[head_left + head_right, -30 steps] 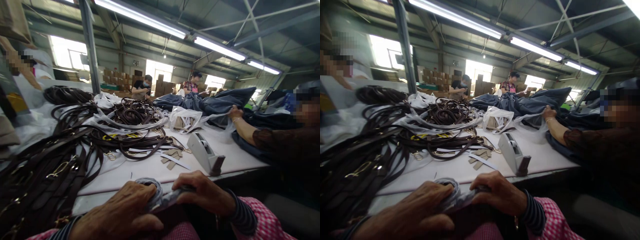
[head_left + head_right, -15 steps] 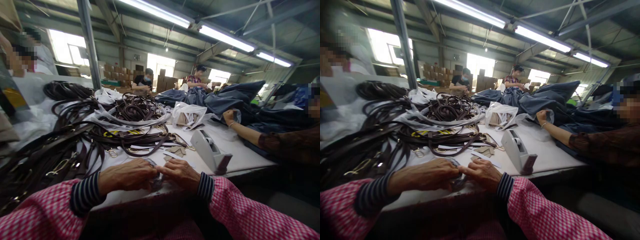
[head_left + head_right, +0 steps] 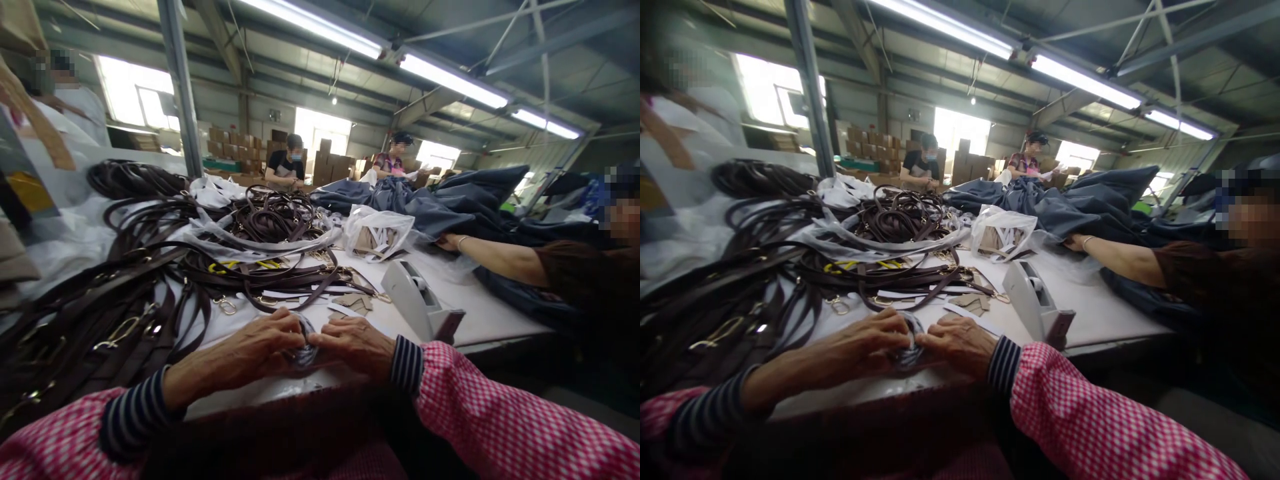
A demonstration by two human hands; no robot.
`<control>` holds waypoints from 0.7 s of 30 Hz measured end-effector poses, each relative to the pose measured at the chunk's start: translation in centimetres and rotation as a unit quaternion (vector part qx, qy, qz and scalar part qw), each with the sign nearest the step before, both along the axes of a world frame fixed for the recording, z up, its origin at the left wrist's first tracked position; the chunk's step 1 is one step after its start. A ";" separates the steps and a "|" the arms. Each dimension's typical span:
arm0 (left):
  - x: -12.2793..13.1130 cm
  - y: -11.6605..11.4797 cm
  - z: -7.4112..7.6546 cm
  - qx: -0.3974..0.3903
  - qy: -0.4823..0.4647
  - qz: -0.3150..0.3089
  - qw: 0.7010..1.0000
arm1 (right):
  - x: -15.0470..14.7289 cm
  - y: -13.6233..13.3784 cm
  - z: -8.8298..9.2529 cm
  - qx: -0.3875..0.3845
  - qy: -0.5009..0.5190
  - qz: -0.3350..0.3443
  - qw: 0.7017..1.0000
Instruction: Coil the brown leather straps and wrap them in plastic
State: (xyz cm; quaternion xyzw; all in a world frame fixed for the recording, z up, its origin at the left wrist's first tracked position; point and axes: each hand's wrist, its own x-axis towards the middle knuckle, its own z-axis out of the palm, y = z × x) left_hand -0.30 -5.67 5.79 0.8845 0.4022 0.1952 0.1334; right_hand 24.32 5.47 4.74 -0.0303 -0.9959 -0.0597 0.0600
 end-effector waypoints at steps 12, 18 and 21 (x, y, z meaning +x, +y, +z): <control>-1.7 0.5 0.6 -0.019 -0.003 -0.004 1.000 | -4.4 0.6 1.5 0.000 -0.050 -0.009 0.999; -0.4 0.0 -1.7 0.051 -0.010 0.056 0.997 | -4.7 -1.3 0.6 -0.024 0.004 -0.035 0.999; -1.8 0.1 -2.4 0.061 -0.068 -0.010 0.996 | -3.9 -0.7 1.0 -0.005 -0.003 -0.051 0.999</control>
